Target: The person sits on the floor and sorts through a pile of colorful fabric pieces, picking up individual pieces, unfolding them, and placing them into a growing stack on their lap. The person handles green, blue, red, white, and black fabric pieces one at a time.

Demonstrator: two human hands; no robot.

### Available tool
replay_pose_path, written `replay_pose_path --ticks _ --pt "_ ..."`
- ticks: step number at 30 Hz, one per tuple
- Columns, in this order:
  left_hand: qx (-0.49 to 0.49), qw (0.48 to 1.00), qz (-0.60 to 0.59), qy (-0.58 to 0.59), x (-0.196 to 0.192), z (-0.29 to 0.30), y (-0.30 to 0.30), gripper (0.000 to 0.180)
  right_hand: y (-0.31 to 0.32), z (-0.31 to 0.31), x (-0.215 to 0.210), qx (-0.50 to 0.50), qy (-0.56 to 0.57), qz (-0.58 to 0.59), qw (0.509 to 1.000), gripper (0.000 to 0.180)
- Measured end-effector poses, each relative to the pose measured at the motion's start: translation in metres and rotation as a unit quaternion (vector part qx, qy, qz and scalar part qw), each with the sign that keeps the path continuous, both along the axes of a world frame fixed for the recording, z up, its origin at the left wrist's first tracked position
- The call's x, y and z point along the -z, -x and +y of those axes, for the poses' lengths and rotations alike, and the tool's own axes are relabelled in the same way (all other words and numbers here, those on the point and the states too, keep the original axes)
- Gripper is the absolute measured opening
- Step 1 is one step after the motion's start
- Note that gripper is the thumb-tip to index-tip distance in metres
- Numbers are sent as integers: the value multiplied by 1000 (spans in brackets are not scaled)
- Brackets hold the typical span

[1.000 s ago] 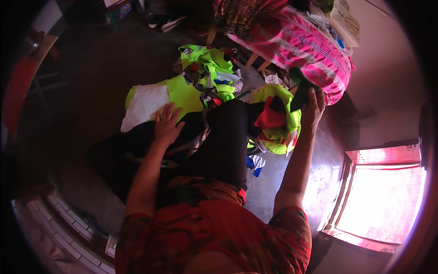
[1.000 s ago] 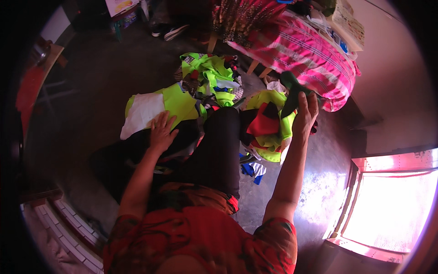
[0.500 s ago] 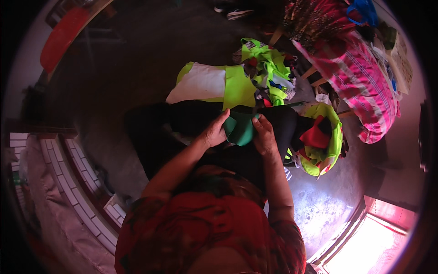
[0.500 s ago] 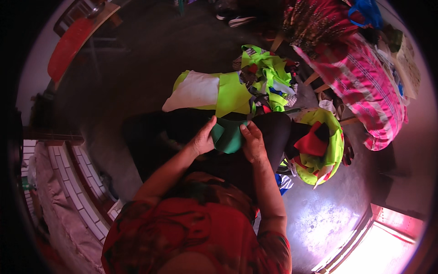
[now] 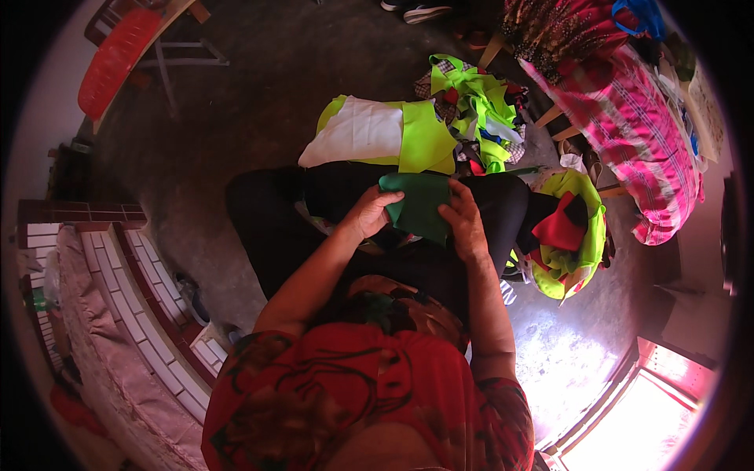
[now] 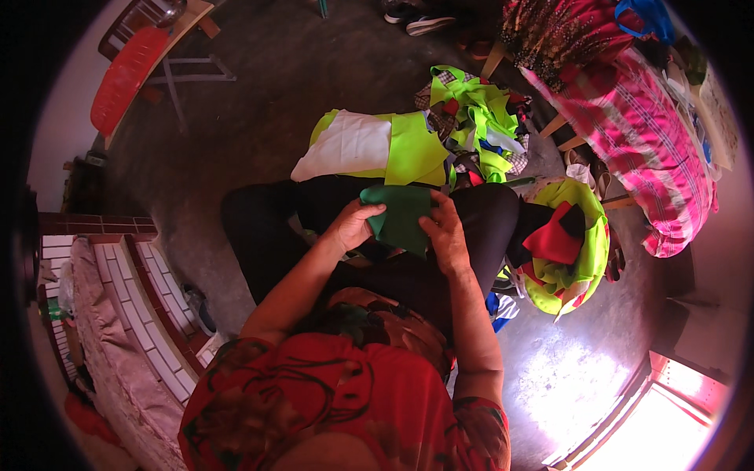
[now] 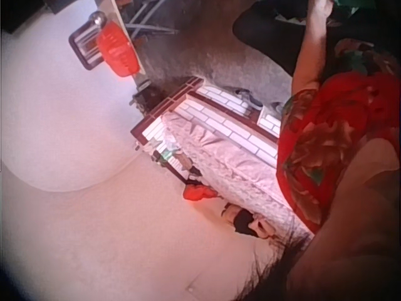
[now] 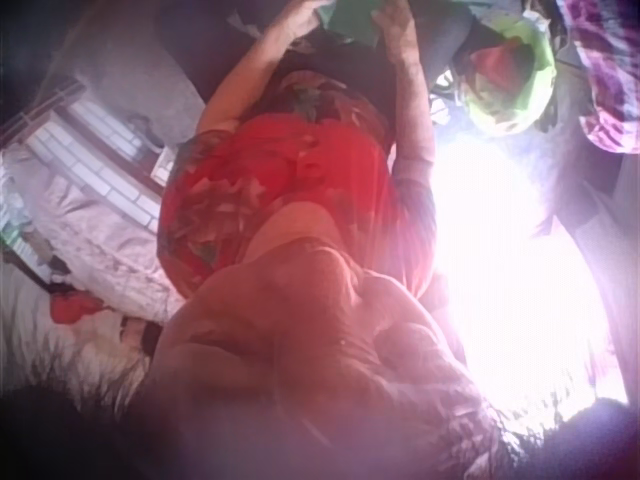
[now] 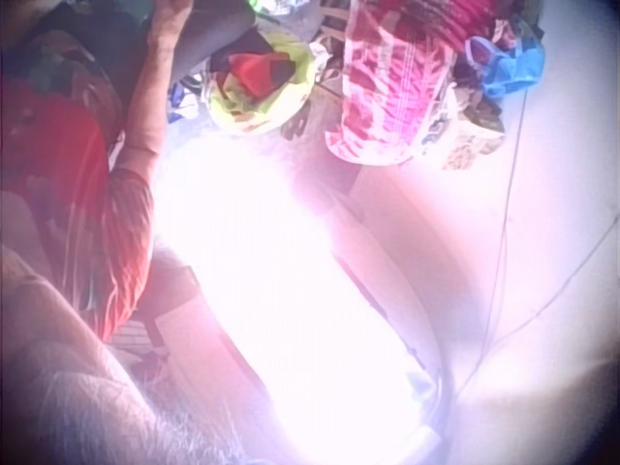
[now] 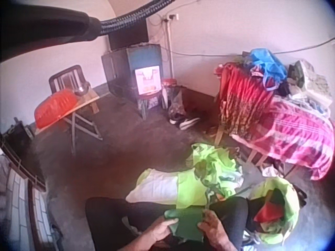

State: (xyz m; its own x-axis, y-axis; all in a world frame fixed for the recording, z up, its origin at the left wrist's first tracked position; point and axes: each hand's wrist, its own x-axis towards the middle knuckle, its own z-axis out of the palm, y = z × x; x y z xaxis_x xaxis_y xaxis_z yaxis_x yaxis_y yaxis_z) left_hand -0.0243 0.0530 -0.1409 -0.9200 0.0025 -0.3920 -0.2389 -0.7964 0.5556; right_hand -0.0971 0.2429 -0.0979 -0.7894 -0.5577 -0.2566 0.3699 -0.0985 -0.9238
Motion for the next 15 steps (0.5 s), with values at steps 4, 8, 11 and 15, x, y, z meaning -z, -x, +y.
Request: replay_pose_path --ticks 4,8,11,15 --pt "-33 997 -12 75 -5 -11 4 35 2 3 -10 20 -76 -14 997 55" --pt "-28 990 -15 137 -15 -24 8 34 3 4 -7 18 -41 -22 999 57" --pt "-30 982 4 189 -36 -42 19 34 1 2 -16 7 -55 -22 998 56" --pt "-78 972 61 213 -68 -78 47 33 6 3 -11 -24 -64 -26 997 49"
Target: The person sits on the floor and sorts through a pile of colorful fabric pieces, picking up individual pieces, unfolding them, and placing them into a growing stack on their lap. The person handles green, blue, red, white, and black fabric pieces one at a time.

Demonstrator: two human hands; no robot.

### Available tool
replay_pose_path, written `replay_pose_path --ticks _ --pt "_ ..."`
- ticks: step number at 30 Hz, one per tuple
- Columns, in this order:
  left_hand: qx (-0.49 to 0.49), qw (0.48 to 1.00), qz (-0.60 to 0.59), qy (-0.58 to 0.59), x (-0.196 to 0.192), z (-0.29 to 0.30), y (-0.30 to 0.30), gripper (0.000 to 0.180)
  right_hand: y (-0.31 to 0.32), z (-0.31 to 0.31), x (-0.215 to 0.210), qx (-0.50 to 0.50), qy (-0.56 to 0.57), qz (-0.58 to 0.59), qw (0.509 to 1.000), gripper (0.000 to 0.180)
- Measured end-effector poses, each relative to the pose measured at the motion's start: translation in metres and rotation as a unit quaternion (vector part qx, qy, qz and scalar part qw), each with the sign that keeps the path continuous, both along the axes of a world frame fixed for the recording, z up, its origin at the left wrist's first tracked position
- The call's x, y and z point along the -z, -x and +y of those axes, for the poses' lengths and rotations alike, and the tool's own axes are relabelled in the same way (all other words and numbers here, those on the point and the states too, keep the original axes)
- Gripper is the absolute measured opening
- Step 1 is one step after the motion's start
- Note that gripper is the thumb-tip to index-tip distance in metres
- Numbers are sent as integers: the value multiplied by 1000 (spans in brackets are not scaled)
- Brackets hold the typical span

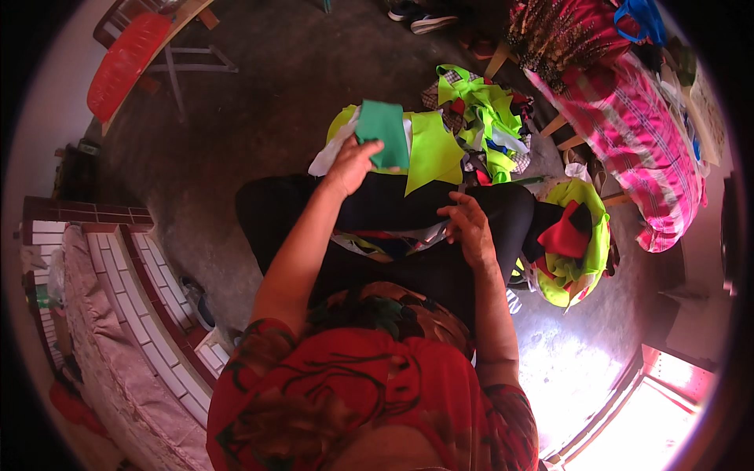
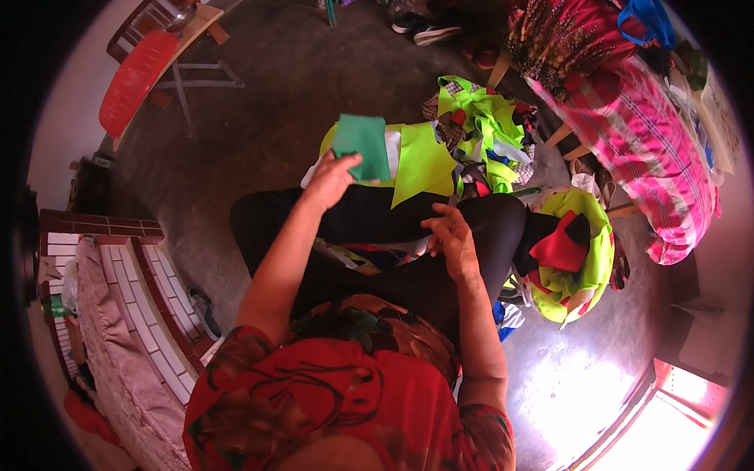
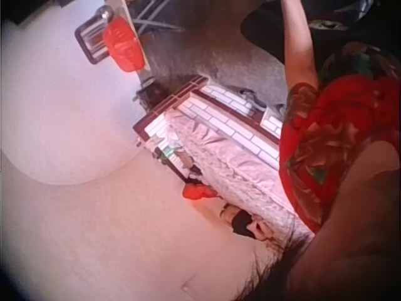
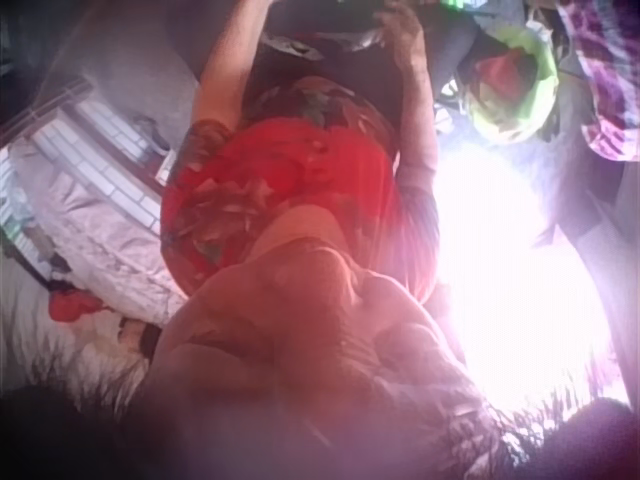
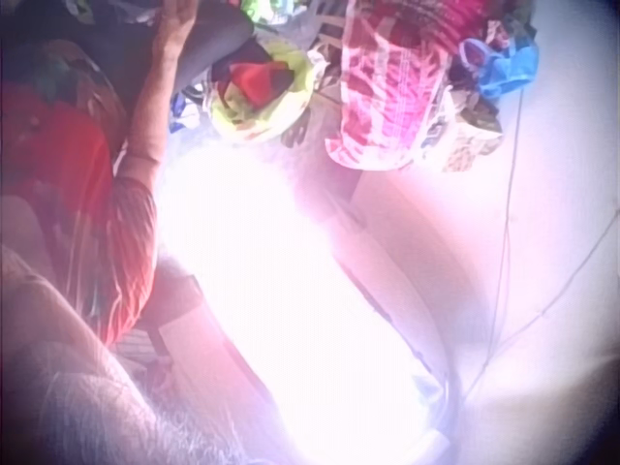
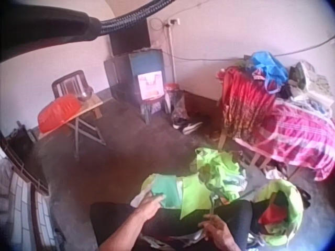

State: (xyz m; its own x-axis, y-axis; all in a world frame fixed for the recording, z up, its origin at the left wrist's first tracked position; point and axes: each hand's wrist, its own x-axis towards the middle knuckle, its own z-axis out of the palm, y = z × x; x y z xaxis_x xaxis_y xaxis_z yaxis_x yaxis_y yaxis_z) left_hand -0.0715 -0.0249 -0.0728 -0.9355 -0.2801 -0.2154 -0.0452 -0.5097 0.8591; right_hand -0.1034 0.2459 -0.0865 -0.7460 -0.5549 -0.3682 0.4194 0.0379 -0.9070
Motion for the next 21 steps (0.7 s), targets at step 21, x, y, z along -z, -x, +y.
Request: replay_pose_path --ticks 21 --pt "-160 967 -197 17 86 -72 -1 50 2 -2 5 -55 -4 -17 998 35"
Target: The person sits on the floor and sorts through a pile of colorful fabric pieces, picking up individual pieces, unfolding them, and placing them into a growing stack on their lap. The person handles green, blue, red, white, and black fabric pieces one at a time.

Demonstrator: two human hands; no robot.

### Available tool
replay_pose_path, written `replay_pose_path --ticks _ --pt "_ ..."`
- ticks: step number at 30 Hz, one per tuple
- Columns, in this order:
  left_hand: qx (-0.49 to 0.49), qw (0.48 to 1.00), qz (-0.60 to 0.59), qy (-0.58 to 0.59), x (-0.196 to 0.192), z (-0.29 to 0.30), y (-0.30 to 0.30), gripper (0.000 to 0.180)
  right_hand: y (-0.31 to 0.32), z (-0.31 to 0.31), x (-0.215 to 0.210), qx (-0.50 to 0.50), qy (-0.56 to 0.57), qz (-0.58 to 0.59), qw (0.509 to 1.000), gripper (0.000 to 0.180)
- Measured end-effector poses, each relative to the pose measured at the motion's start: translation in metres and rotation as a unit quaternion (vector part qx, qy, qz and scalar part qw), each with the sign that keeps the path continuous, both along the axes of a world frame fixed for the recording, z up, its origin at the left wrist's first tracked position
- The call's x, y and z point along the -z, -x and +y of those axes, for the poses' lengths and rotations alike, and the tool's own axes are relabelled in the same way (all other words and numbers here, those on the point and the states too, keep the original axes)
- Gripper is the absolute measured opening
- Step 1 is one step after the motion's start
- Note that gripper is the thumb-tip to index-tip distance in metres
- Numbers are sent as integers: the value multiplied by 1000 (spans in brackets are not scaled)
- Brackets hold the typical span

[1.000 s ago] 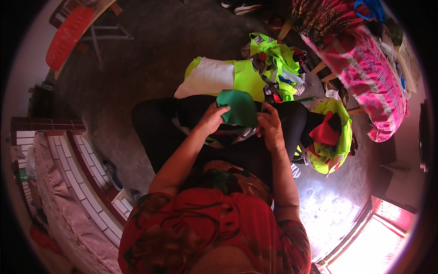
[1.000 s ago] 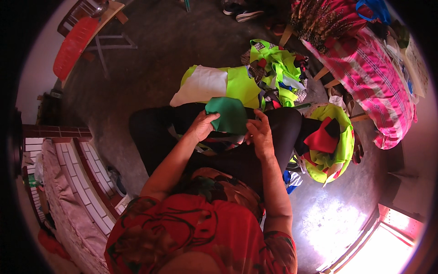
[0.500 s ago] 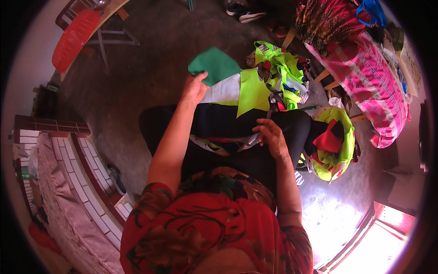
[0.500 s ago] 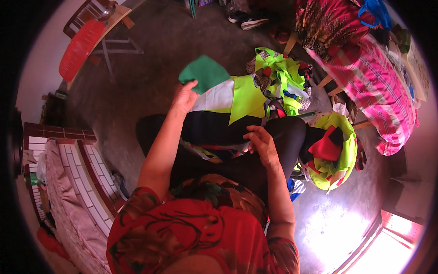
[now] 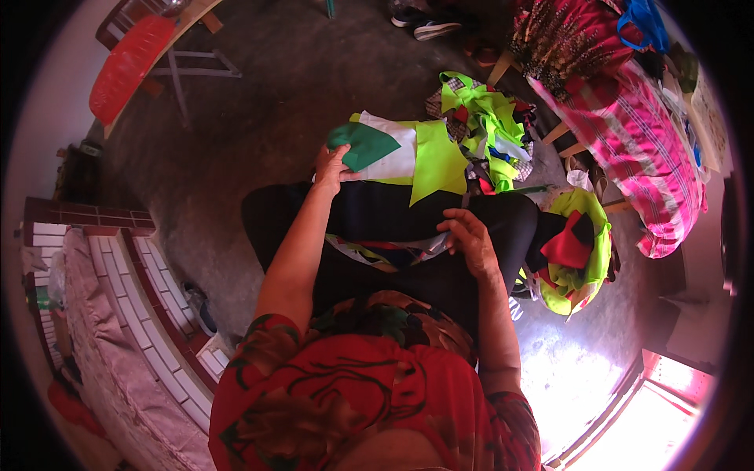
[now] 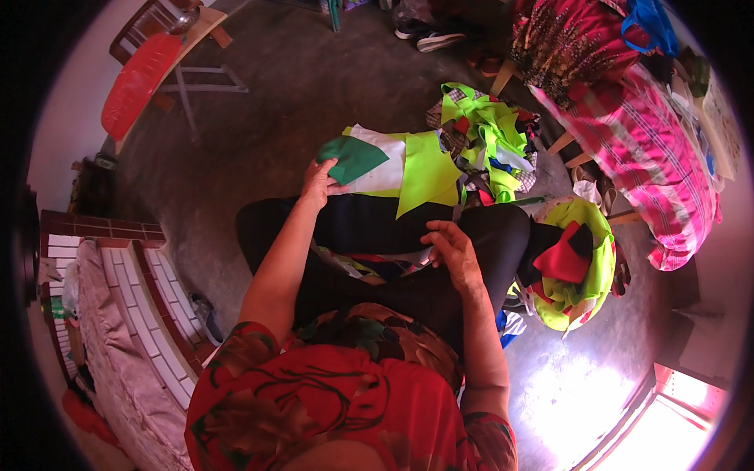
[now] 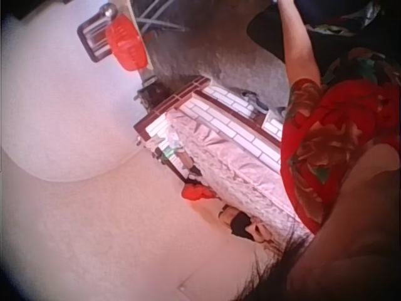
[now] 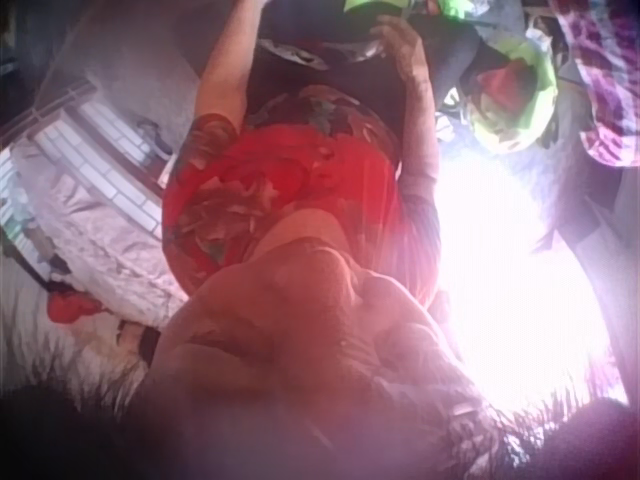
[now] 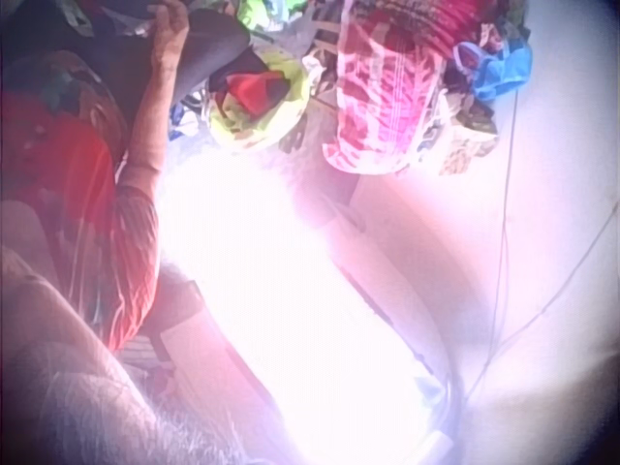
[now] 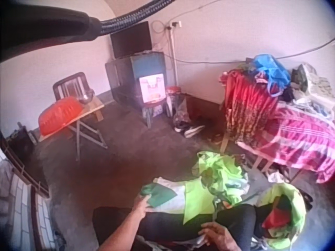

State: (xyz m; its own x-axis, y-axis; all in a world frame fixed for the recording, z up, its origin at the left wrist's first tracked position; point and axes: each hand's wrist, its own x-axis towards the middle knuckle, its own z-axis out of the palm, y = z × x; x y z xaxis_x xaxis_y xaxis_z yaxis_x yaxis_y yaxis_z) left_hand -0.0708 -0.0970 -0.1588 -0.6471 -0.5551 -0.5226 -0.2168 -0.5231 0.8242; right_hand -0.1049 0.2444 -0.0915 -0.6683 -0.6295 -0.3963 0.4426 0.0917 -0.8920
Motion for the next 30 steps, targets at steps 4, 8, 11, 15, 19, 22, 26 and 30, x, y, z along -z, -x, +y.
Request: replay_pose_path --ticks 4,8,11,15,19,22,26,30 --pt "-37 914 -102 390 18 0 -17 53 -4 -3 -4 3 -1 3 1000 33" --pt "21 705 -97 702 2 23 -21 54 -3 0 -5 15 -3 10 1000 32" --pt "136 663 -69 733 22 13 -37 50 -4 -2 10 10 32 17 999 32" --pt "175 678 -42 713 37 16 -43 45 -4 -2 5 -1 24 38 999 31" --pt "179 680 -21 710 38 16 -40 44 -7 1 -7 -3 59 42 997 27" --pt "183 690 -20 700 42 14 -42 43 -15 10 -29 7 61 103 993 27" --pt "183 699 -11 691 47 14 -44 44 -19 45 -78 141 15 269 953 18" --pt "177 703 -23 688 48 14 -47 44 15 120 -102 393 -180 458 777 18"
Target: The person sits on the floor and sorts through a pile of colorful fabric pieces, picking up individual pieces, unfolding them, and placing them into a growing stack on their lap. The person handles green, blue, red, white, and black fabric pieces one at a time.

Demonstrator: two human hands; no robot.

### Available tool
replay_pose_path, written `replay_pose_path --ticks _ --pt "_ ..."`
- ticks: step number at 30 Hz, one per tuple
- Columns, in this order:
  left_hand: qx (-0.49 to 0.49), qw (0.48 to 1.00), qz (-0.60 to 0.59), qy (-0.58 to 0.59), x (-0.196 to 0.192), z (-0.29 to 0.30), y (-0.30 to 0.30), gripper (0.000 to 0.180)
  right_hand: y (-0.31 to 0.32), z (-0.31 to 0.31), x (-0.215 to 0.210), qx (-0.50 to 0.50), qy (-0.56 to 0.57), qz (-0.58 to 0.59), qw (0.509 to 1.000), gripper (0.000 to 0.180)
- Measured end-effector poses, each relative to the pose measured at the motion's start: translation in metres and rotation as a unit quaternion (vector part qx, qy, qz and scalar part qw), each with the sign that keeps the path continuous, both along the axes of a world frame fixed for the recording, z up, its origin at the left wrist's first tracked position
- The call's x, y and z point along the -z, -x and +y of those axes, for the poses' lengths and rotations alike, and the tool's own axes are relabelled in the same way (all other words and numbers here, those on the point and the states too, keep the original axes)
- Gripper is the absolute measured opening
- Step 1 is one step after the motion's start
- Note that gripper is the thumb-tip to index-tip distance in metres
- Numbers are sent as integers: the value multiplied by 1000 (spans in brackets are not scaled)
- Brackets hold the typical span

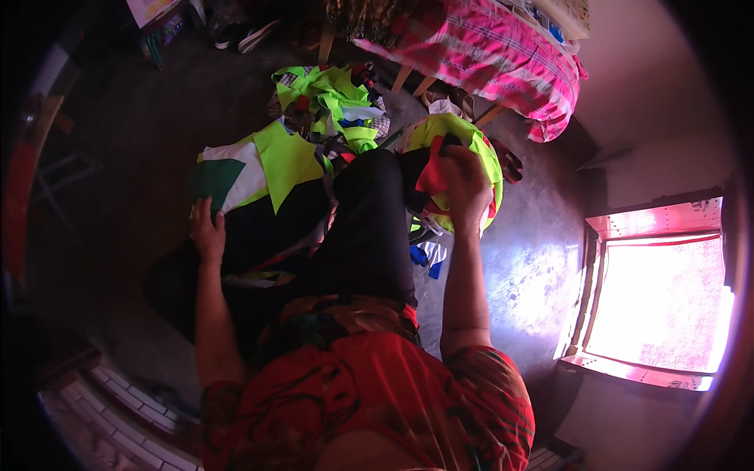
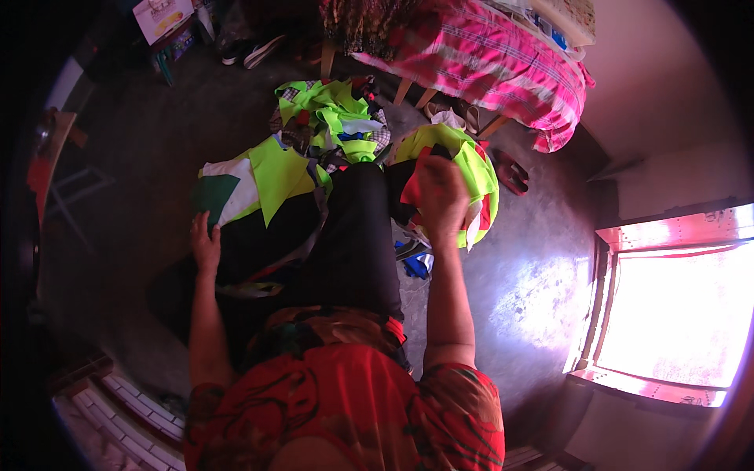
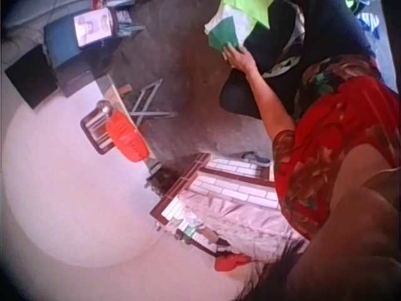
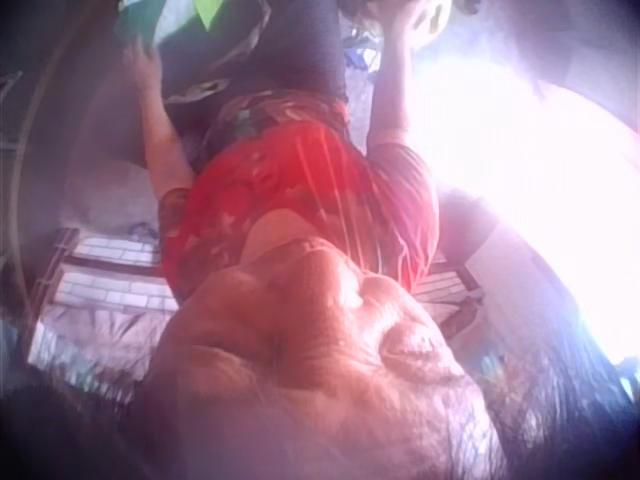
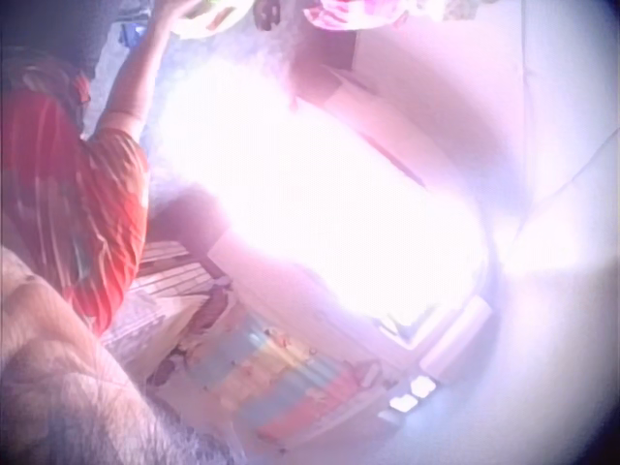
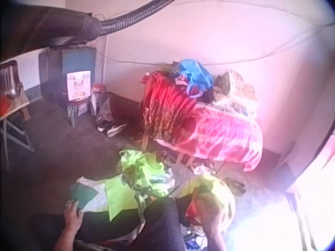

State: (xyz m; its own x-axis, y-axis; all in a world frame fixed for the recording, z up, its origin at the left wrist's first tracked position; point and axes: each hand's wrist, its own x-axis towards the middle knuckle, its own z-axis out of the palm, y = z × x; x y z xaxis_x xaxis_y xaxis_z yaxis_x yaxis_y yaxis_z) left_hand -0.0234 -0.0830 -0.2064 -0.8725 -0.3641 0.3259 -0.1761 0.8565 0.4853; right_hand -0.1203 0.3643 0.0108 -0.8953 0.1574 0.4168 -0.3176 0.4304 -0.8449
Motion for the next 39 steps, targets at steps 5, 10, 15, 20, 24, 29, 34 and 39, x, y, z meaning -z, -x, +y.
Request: replay_pose_path --ticks 5,10,15,20,24,29,34,39 --pt "2 1000 8 4 -1 4 1 44 15 79 -8 159 -132 -33 978 23" --pt "4 1000 6 7 -7 3 1 44 4 56 13 23 -360 40 932 38" --pt "6 1000 2 0 -10 5 2 45 -1 33 43 27 -498 27 866 51" --pt "8 1000 5 -7 -7 3 0 46 6 16 47 95 -498 -2 862 49" --pt "7 1000 15 2 -4 3 0 47 19 4 51 117 -479 -94 865 40" --pt "14 1000 23 -6 -1 1 2 47 28 8 64 142 -479 -141 855 29" --pt "0 1000 23 0 3 2 0 46 26 29 63 112 -365 -123 916 22" --pt "9 999 39 -8 3 2 0 46 21 41 65 89 -243 -98 961 22"
